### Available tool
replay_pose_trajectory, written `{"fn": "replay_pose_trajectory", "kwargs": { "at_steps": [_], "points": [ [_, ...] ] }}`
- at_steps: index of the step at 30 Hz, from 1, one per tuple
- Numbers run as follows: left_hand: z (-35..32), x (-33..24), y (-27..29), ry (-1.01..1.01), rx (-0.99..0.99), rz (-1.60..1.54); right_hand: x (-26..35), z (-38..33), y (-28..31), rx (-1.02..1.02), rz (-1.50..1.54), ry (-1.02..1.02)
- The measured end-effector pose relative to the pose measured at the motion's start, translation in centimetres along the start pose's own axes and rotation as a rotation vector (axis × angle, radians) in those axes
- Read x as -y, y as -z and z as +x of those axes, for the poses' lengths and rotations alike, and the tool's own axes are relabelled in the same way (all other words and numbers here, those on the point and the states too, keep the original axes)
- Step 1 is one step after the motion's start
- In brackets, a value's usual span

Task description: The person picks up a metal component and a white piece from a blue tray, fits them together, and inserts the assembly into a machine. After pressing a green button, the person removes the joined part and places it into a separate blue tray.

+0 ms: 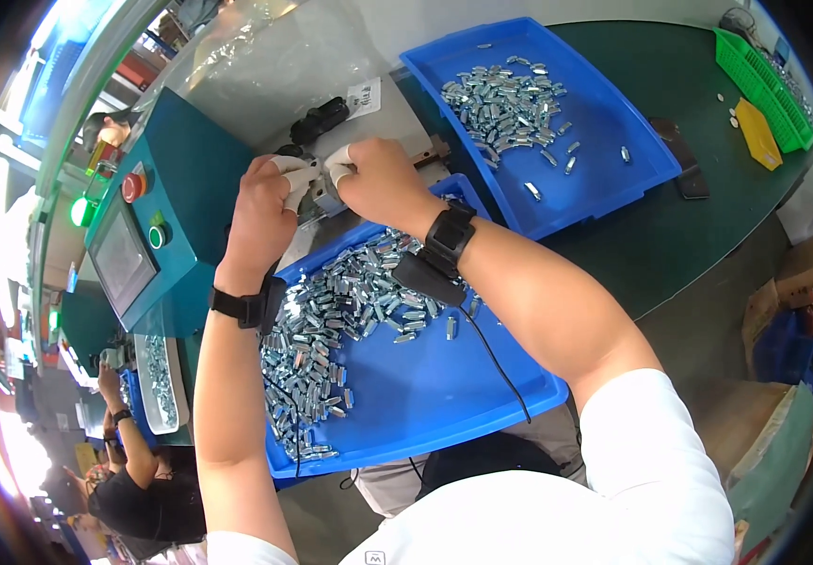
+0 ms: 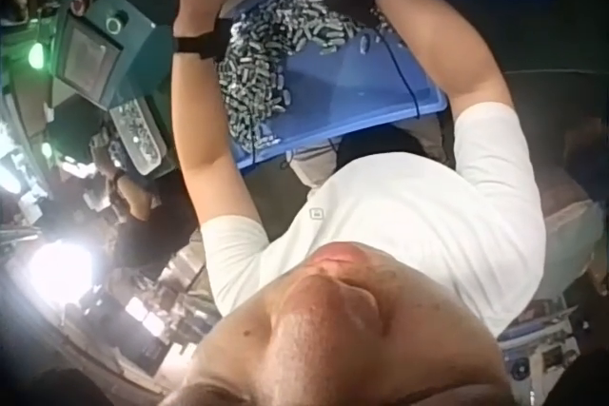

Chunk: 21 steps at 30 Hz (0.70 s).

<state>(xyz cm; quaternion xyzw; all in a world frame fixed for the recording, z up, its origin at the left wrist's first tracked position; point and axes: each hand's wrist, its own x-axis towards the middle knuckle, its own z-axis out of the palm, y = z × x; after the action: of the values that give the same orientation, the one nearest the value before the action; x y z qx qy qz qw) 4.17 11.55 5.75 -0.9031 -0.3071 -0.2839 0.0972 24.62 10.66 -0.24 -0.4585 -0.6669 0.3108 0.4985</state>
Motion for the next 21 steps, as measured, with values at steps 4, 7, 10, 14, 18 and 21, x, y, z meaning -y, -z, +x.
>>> {"fn": "replay_pose_trajectory", "kwargs": {
  "at_steps": [4, 7, 10, 14, 18, 21],
  "points": [
    [-2.2, -4.3, 1.9, 0.200, -0.150, -0.106, -0.9, -0.3, -0.1, 0.051, -0.002, 0.008],
    [-5.3, -7.4, 3.6, 0.307, -0.048, -0.175, -0.6, -0.1, -0.4, 0.227, 0.276, -0.104],
    [-7.6, -8.9, 3.9, 0.401, 0.206, -0.311, 1.5, -0.5, -0.2, 0.380, 0.397, -0.168],
    [-8.4, -9.2, 2.5, 0.375, 0.382, -0.344, 0.1, -0.4, -0.6, 0.434, 0.519, -0.237],
    [-8.9, -9.3, 1.4, 0.318, 0.372, -0.347, 0.4, -0.7, -0.9, 0.411, 0.530, -0.272],
    [-9.2, -9.4, 0.9, 0.318, 0.365, -0.338, 0.6, -0.8, -0.7, 0.417, 0.530, -0.271]
  ]
}}
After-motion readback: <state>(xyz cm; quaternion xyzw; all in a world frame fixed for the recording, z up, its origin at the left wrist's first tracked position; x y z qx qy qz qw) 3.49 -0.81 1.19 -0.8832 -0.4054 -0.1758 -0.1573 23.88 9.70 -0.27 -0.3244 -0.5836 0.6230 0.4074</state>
